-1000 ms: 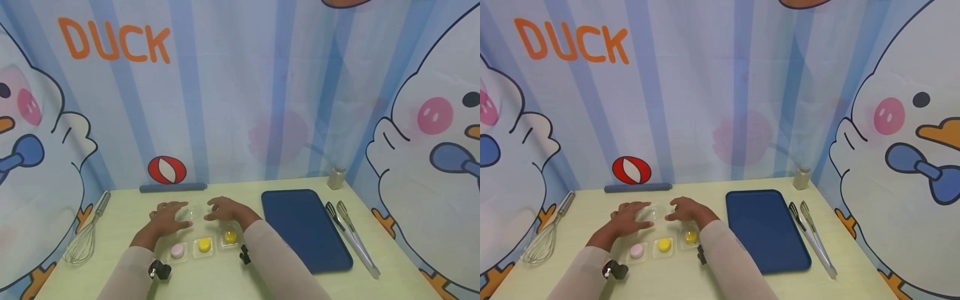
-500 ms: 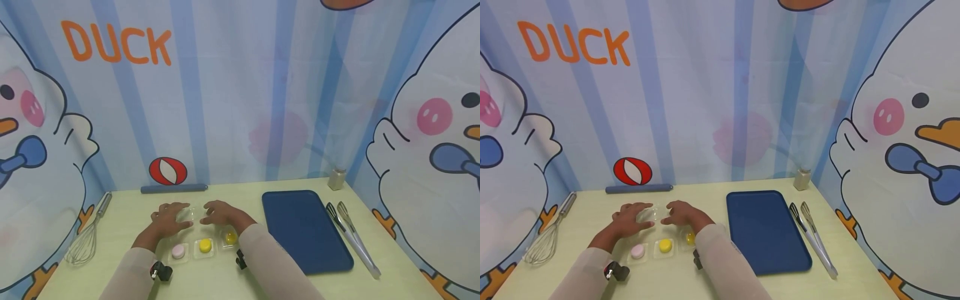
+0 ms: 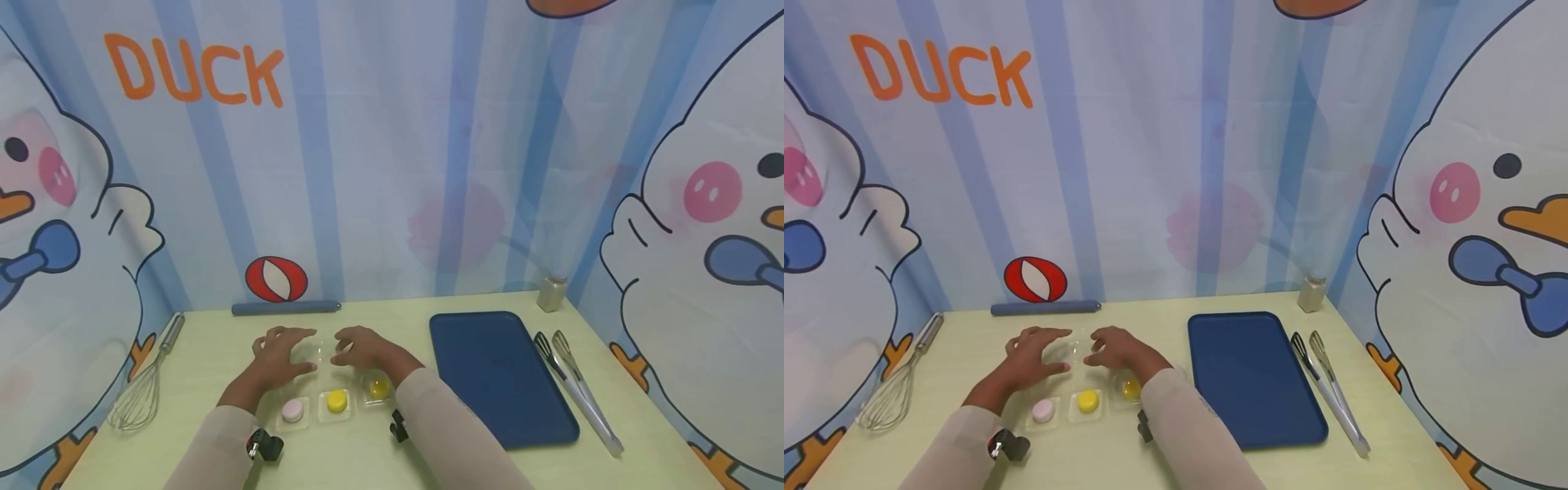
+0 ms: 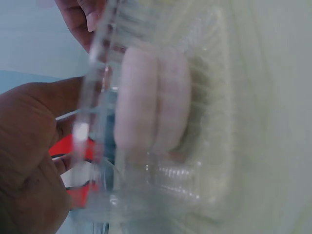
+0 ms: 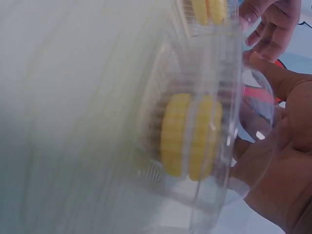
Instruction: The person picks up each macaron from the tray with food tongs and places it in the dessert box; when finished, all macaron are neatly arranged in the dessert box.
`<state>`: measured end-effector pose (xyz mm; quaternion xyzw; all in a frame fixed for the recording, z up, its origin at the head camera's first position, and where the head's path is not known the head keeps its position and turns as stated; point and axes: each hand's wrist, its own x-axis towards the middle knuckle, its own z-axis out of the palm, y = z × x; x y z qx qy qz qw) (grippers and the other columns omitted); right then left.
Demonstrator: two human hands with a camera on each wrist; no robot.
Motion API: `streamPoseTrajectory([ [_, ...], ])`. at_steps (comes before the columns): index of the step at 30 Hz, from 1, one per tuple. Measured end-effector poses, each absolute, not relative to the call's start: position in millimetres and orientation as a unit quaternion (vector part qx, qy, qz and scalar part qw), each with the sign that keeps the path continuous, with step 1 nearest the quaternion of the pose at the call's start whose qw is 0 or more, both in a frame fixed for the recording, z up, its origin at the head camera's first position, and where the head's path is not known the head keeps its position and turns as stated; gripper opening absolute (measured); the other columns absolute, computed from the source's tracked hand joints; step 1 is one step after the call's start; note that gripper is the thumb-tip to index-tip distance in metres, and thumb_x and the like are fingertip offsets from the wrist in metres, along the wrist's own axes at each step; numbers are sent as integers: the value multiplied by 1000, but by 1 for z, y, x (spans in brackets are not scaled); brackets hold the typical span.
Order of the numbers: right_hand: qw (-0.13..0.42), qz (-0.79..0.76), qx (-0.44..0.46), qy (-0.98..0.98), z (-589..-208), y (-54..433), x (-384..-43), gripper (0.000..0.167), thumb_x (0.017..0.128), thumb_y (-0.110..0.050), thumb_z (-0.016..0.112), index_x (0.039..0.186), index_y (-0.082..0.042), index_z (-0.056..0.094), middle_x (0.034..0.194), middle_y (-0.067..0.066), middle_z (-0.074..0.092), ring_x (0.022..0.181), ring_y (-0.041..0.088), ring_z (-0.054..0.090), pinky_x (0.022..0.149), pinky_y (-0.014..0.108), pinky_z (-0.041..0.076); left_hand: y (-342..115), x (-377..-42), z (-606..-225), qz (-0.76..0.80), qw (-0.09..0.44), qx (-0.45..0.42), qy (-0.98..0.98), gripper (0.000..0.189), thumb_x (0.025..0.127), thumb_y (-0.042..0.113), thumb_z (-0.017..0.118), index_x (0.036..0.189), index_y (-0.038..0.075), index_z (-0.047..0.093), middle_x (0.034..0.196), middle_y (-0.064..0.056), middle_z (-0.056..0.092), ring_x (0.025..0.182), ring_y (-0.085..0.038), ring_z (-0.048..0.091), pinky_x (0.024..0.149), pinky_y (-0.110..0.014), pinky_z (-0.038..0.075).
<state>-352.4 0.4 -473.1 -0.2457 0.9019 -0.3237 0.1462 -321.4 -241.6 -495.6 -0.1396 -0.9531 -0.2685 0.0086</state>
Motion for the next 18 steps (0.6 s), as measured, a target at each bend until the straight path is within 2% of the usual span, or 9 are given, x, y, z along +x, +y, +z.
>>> streamPoseTrajectory([
  [4, 135, -358, -246, 891, -474, 4, -355, 63, 101, -20, 80, 156, -3, 55, 133, 14, 77, 128, 32, 73, 112, 47, 58, -240, -322, -495, -267, 37, -163, -949, 71, 93, 27, 88, 157, 19, 58, 162, -16, 57, 156, -50, 34, 122, -80, 13],
  [6, 126, -379, -245, 884, -474, 7, -356, 65, 98, -14, 82, 156, -2, 55, 128, 15, 78, 121, 32, 75, 107, 46, 60, -237, -322, -493, -269, 49, -174, -946, 71, 92, 26, 88, 156, 19, 58, 161, -16, 58, 154, -49, 40, 120, -79, 18],
  [9, 106, -396, -241, 880, -473, 9, -356, 67, 94, -9, 85, 154, -2, 56, 116, 14, 79, 107, 26, 76, 99, 40, 61, -234, -321, -491, -276, 64, -194, -939, 68, 92, 24, 88, 154, 18, 60, 159, -15, 59, 149, -45, 50, 116, -76, 27],
  [14, 94, -413, -234, 875, -470, 13, -355, 70, 91, -8, 87, 154, -2, 56, 101, 8, 75, 88, 13, 66, 83, 29, 57, -230, -322, -489, -316, 69, -231, -917, 66, 91, 15, 89, 151, 14, 61, 156, -14, 60, 128, -35, 68, 113, -65, 49],
  [18, 103, -430, -234, 866, -471, 16, -355, 77, 88, -5, 89, 157, -3, 54, 94, 5, 70, 83, 12, 62, 77, 26, 54, -226, -321, -486, -344, 51, -240, -906, 71, 90, 8, 89, 154, 12, 58, 158, -16, 57, 112, -27, 74, 106, -58, 60],
])
